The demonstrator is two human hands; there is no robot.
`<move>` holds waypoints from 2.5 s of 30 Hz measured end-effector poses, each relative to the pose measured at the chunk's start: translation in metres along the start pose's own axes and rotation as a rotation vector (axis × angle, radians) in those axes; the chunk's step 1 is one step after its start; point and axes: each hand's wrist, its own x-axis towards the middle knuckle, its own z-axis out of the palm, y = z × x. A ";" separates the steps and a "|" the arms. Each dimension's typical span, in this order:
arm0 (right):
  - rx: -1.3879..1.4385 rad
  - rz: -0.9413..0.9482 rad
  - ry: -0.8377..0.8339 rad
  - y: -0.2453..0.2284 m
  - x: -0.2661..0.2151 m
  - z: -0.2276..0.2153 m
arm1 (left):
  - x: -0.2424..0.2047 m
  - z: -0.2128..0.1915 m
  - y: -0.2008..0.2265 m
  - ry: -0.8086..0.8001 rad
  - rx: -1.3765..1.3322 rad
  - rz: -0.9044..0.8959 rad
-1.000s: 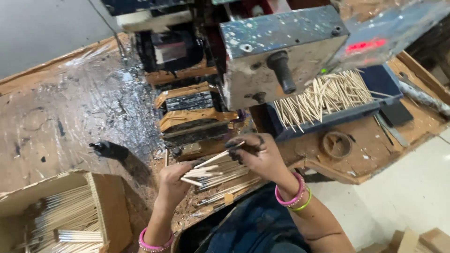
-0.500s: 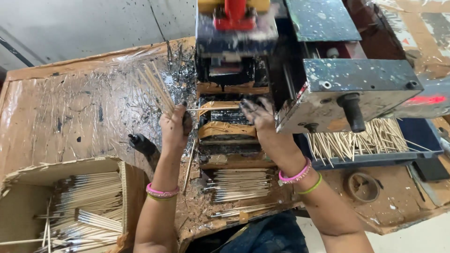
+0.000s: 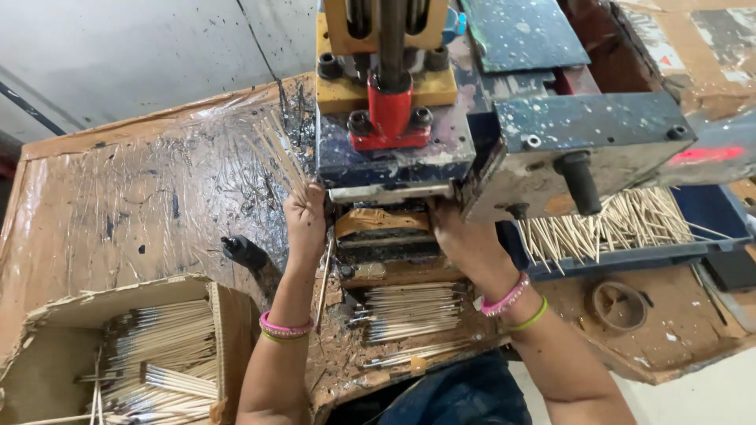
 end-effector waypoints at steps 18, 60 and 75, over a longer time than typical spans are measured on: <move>0.156 0.559 0.020 0.046 -0.131 -0.075 | -0.135 -0.024 0.061 -0.128 0.029 -0.065; -0.343 -0.151 -0.044 -0.009 0.014 -0.043 | -0.032 -0.009 0.034 0.070 -0.140 -0.374; 0.915 0.663 -0.360 -0.009 -0.089 -0.068 | -0.139 0.025 0.077 -0.603 0.309 -0.220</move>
